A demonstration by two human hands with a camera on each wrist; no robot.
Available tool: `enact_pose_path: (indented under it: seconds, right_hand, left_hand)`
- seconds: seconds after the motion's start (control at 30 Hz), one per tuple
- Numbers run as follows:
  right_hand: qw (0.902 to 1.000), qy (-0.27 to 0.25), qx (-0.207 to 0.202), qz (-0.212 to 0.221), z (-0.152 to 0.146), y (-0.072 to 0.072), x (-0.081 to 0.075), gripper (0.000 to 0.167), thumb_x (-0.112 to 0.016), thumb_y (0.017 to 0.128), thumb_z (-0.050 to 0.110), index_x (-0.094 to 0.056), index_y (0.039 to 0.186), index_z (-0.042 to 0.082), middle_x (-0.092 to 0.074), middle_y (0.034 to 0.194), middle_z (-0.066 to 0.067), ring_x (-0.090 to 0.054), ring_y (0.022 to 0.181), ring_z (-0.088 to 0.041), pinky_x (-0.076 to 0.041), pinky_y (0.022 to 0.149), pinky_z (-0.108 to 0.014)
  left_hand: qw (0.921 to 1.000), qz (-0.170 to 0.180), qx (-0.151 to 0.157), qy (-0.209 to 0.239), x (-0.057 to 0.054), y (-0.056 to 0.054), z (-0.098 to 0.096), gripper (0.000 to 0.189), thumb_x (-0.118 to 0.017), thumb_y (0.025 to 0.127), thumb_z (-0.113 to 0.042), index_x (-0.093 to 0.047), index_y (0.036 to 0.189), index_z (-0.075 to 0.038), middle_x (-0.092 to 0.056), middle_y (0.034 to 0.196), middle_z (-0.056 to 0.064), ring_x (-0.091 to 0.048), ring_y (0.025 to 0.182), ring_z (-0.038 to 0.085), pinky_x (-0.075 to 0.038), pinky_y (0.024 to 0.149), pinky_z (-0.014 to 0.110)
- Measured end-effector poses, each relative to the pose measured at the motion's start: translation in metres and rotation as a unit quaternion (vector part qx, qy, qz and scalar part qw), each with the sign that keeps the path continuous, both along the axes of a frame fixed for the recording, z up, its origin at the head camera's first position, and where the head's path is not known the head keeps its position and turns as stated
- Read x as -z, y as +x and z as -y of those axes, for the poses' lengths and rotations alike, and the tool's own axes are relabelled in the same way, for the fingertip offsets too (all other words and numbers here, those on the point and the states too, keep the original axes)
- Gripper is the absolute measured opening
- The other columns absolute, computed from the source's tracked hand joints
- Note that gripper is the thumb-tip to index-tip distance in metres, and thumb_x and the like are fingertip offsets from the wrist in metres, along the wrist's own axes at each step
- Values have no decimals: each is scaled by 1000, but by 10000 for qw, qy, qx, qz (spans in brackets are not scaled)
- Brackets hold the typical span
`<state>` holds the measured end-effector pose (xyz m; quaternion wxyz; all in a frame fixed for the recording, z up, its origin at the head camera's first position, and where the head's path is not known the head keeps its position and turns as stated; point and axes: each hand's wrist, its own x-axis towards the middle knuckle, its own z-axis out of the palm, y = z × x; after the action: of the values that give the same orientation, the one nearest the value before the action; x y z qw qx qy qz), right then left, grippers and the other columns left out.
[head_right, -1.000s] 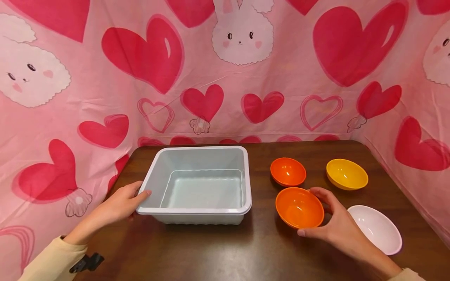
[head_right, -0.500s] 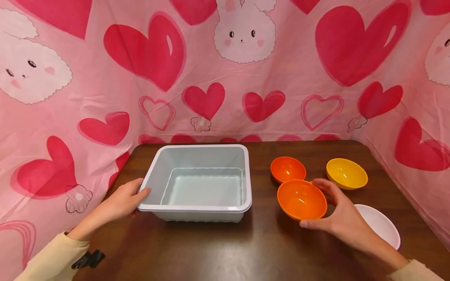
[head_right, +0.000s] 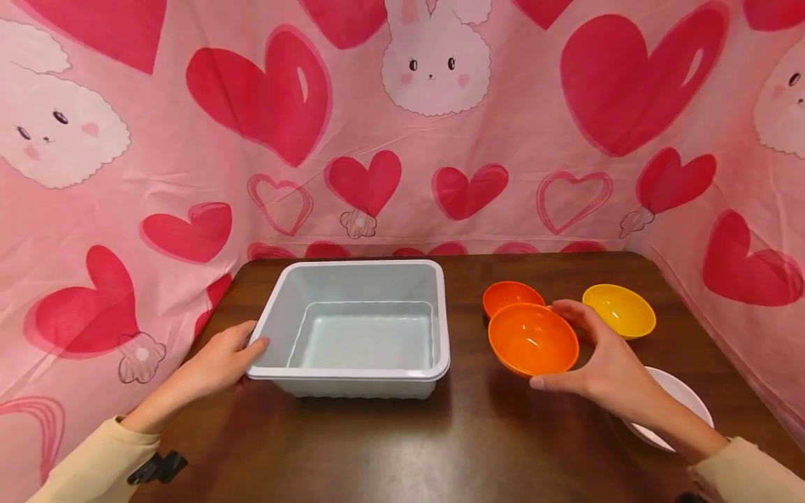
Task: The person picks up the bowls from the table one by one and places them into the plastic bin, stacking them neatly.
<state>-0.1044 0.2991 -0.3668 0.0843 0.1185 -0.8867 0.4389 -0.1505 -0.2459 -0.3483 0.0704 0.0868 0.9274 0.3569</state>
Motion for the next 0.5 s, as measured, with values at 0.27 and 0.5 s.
enact_pose_path:
  seconds: [0.27, 0.5]
  right_hand:
    - [9998, 80, -39, 204, 3, -7, -14, 96, -97, 71, 10, -44, 152, 11, -53, 143, -9, -55, 112, 1, -42, 89, -5]
    - [9996, -68, -194, 204, 10, -15, -26, 93, -94, 75, 10, -44, 153, 11, -51, 144, -5, -56, 114, -2, -46, 89, -7]
  left_hand:
    - [10000, 11, 22, 31, 0, -1, 0, 24, -57, 105, -14, -56, 120, 6, -57, 66, 6, -55, 43, 21, -53, 43, 37]
    - [10000, 16, 12, 45, 1, -1, 1, 23, -57, 105, -14, -57, 119, 5, -57, 66, 6, -56, 43, 21, -53, 43, 37]
